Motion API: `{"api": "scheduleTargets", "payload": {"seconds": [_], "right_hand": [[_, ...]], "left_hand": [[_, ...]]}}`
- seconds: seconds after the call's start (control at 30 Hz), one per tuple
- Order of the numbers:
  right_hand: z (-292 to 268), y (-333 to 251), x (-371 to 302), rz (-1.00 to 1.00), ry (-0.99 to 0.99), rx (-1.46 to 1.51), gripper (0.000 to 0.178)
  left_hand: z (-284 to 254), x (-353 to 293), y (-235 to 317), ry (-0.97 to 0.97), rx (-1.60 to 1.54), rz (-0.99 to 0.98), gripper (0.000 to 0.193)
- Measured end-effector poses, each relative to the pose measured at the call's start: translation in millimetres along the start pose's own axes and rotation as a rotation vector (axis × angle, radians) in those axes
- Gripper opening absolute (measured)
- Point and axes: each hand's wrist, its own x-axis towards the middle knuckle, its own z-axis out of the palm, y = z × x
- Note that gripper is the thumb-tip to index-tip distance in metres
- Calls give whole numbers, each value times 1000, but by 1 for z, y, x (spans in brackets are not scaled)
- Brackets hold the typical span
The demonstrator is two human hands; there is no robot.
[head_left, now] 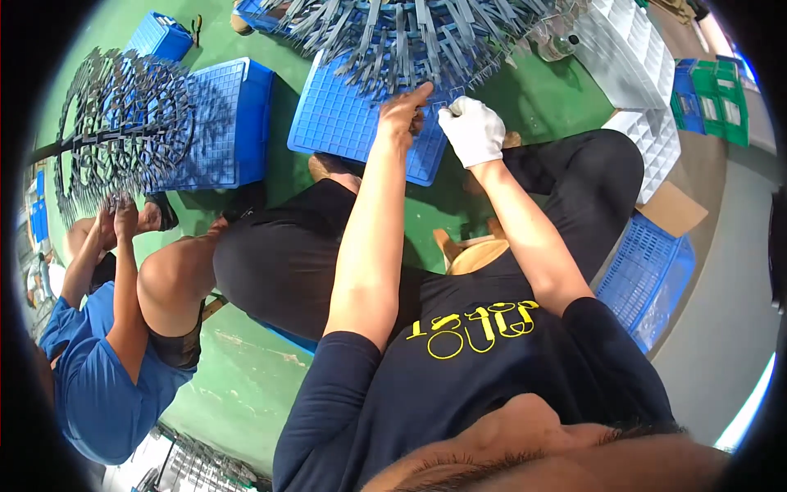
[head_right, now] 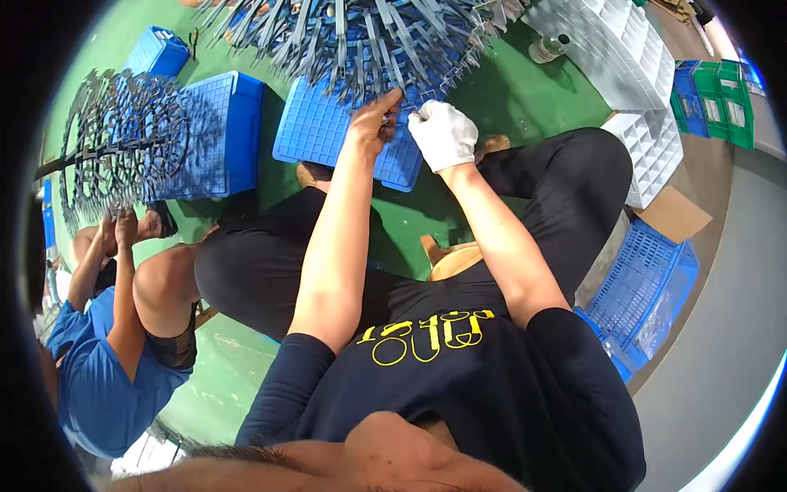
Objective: Assembling small metal components onto a rotating blue industrial rack.
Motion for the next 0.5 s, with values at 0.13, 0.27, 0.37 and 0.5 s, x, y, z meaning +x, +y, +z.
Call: {"api": "scheduleTargets", "payload": {"seconds": [0.13,0.27,0.37,0.5], "right_hand": [[6,2,3,-15,18,5,21],[8,4,6,-53,49,9,21],[9,4,7,-88,74,12,21],[10,2,9,-92,69,-106,21]], "left_hand": [[4,5,-3,13,-21,3,21],[6,10,-5,23,-51,23,21],[6,15,-6,29,-75,43,25],[5,21,-12,20,-127,59,25]]}}
